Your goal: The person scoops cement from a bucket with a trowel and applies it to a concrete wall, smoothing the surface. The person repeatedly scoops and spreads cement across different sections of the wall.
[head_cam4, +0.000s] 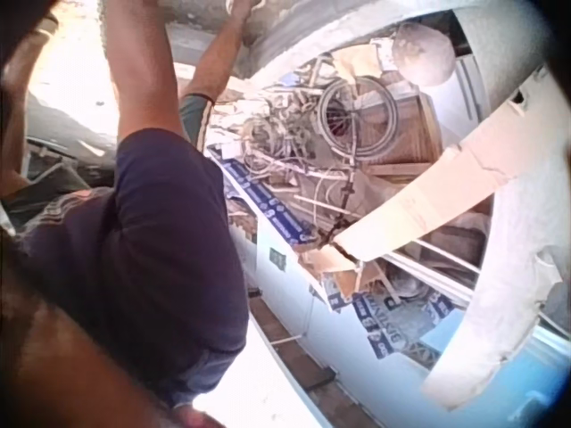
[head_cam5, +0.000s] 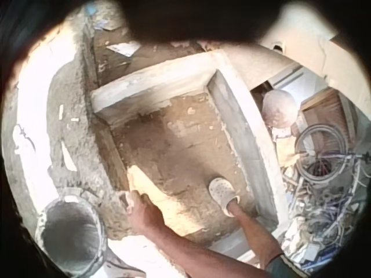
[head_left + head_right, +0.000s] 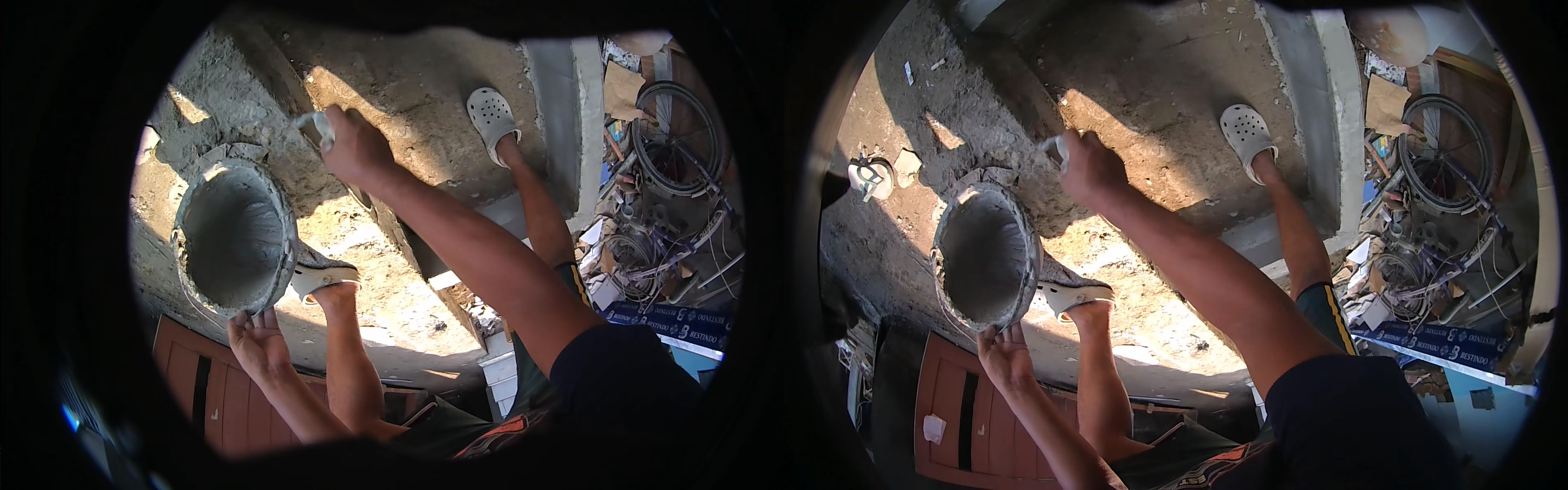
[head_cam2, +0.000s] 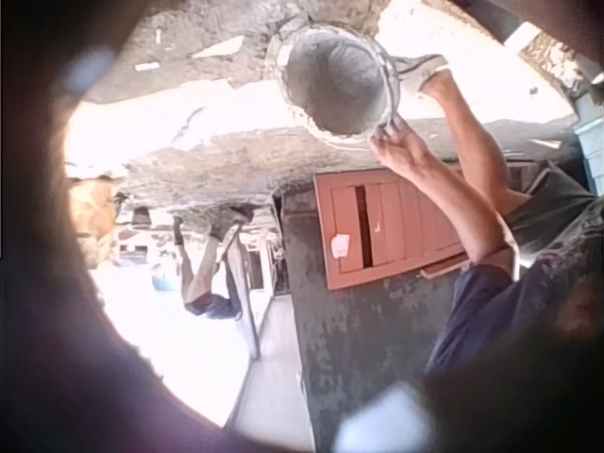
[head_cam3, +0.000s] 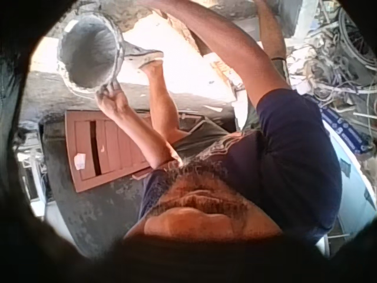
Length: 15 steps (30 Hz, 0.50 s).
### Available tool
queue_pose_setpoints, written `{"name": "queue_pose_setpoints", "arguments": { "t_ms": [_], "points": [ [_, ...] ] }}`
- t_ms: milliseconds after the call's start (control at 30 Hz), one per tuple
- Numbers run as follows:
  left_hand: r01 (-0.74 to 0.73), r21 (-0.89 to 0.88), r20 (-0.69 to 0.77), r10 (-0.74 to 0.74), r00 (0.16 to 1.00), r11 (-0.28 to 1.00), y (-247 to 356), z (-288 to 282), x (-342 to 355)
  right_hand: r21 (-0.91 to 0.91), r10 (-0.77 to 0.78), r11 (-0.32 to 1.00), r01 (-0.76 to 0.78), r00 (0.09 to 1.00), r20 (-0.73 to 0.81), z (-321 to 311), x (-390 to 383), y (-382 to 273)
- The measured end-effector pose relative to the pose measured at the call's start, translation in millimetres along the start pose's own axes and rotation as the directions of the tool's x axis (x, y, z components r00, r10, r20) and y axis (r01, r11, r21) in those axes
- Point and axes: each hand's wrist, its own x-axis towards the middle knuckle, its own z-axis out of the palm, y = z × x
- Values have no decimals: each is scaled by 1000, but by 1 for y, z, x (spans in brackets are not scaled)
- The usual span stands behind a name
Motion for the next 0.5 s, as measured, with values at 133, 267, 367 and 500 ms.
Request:
{"name": "queue_pose_setpoints", "arguments": {
  "t_ms": [133, 267, 367, 500],
  "points": [
    [-3, 69, 44, 0, 999, 998, -2, 2, 1, 34, -72, 997, 70, 997, 37, -5, -116, 41],
    [16, 82, -75, -9, 997, 997, 6, 7, 2, 150, 222, 963, -223, 975, 26, -25, -179, 122],
    [-4, 101, -26, 7, 1000, 995, 8, 14, -1, 75, 657, 628, -775, 580, 482, -31, -178, 150],
    [-62, 143, 30, 58, 998, 988, 3, 21, -9, 324, 538, 547, -772, 621, 570, -31, -152, 119]
  ]
}}
